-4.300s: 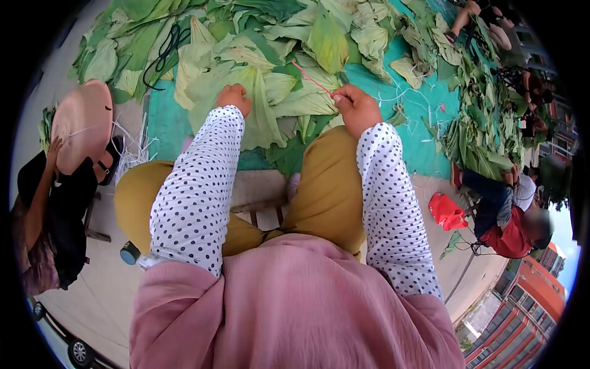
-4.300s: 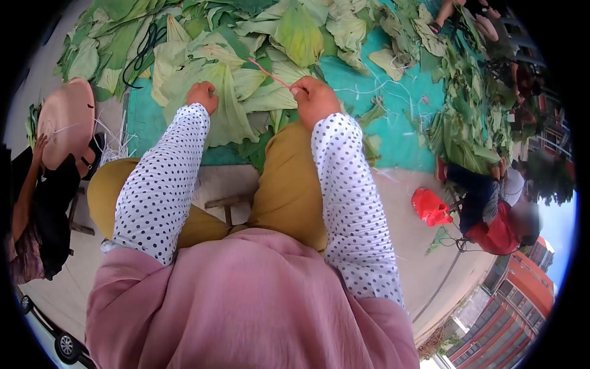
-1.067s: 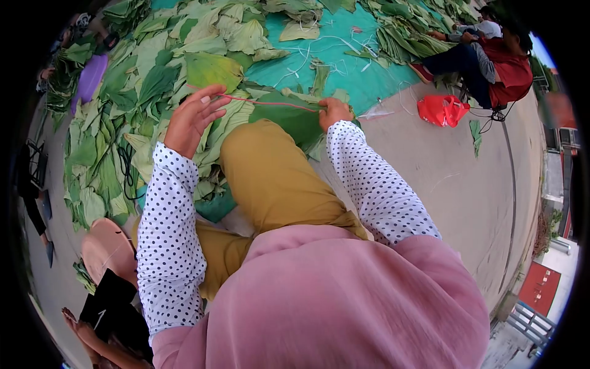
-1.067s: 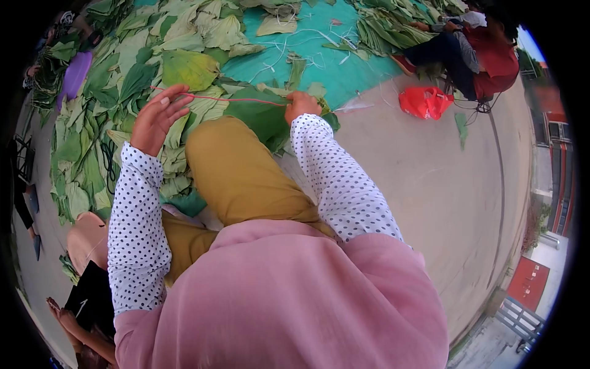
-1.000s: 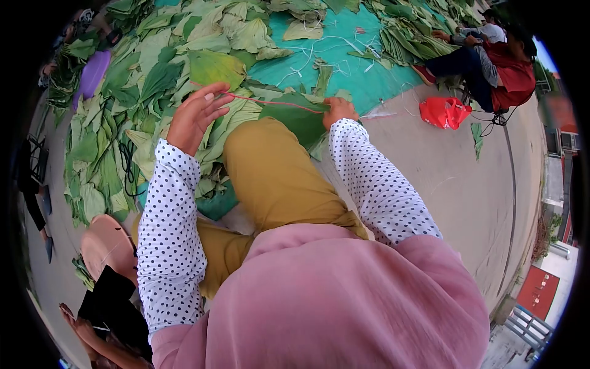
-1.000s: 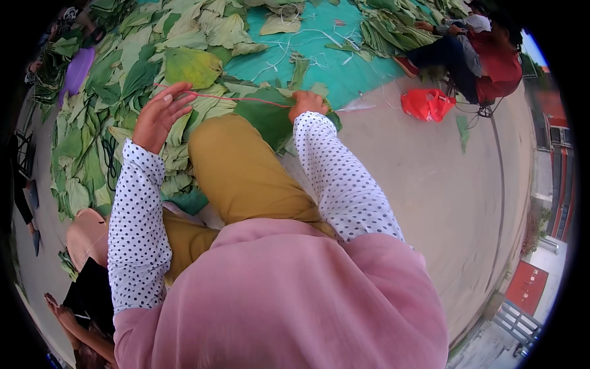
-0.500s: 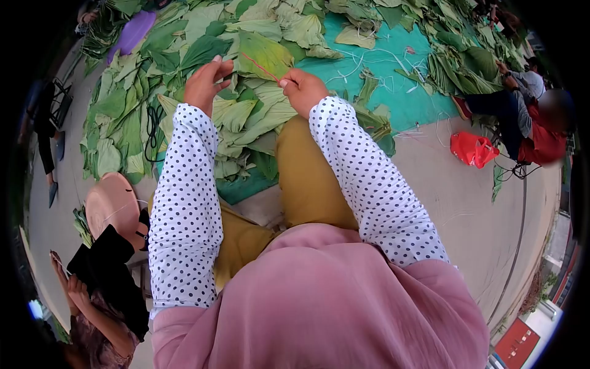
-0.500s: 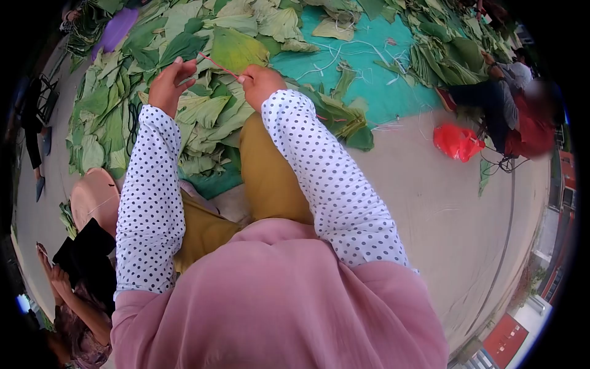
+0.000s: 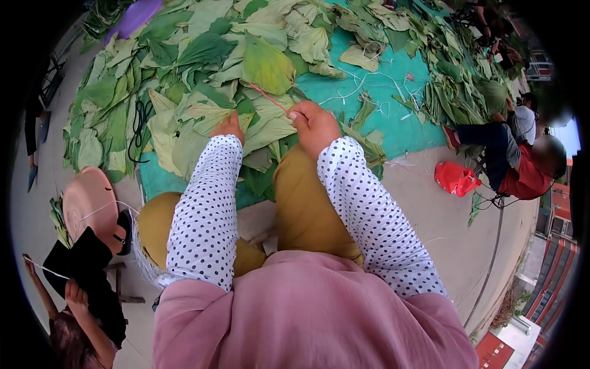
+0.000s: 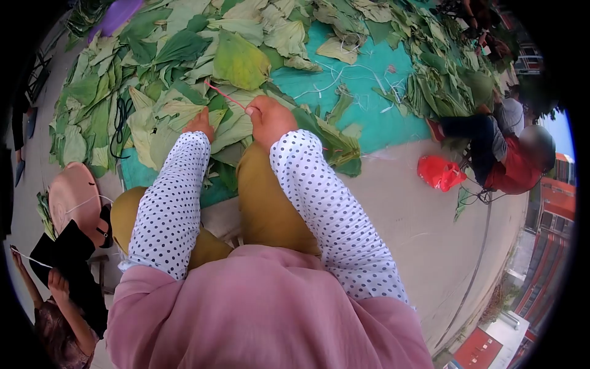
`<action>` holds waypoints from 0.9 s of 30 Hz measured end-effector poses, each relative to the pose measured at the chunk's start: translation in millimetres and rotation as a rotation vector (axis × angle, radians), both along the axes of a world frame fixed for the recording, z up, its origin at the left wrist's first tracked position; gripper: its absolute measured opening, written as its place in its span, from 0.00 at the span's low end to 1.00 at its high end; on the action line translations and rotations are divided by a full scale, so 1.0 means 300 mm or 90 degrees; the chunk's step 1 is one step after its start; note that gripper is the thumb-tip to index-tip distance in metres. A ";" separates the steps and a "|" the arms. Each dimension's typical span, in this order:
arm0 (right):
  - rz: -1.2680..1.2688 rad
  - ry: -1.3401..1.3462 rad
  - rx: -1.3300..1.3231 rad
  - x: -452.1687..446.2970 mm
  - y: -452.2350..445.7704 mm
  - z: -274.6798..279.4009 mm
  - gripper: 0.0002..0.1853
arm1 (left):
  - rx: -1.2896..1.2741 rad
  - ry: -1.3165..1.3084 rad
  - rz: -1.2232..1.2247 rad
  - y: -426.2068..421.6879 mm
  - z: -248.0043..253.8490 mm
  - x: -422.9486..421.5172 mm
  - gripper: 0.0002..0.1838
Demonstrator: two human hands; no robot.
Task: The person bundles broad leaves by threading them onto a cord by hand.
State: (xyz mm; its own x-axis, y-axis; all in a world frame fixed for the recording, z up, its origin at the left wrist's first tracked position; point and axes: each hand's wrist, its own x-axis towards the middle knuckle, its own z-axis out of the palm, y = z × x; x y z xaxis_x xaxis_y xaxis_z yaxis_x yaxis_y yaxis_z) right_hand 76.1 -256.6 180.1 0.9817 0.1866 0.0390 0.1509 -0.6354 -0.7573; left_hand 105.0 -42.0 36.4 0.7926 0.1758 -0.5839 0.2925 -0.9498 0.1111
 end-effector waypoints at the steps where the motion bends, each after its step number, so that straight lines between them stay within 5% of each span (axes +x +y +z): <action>1: 0.002 0.016 0.004 0.004 0.001 -0.004 0.07 | 0.034 -0.013 -0.024 0.016 -0.015 -0.012 0.35; 4: 0.005 0.035 0.001 0.004 0.015 0.000 0.07 | 0.041 0.084 -0.052 0.042 -0.006 -0.030 0.30; 10: 0.025 -0.013 -0.030 -0.002 0.012 -0.008 0.07 | -0.132 -0.051 0.133 0.052 0.100 0.000 0.25; 13: 0.030 -0.036 -0.025 0.001 0.001 -0.016 0.07 | -0.610 -0.276 0.173 0.048 0.140 0.062 0.25; 16: 0.028 -0.065 -0.003 -0.001 0.000 -0.004 0.06 | -0.712 -0.326 0.175 0.027 0.317 0.060 0.23; 22: 0.044 -0.005 -0.033 -0.019 -0.015 0.023 0.09 | -0.598 -0.330 0.082 0.042 0.552 -0.021 0.26; 27: 0.018 -0.080 -0.002 -0.016 -0.012 0.002 0.07 | -0.568 -0.366 -0.006 0.035 0.568 -0.063 0.16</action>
State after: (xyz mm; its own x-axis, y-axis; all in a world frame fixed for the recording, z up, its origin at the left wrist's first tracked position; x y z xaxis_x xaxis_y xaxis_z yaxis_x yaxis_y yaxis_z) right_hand 71.4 -260.0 180.7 0.9635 0.2138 0.1609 0.2621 -0.6326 -0.7287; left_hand 86.2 -31.6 206.8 0.9895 -0.1398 -0.0357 -0.0327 -0.4582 0.8883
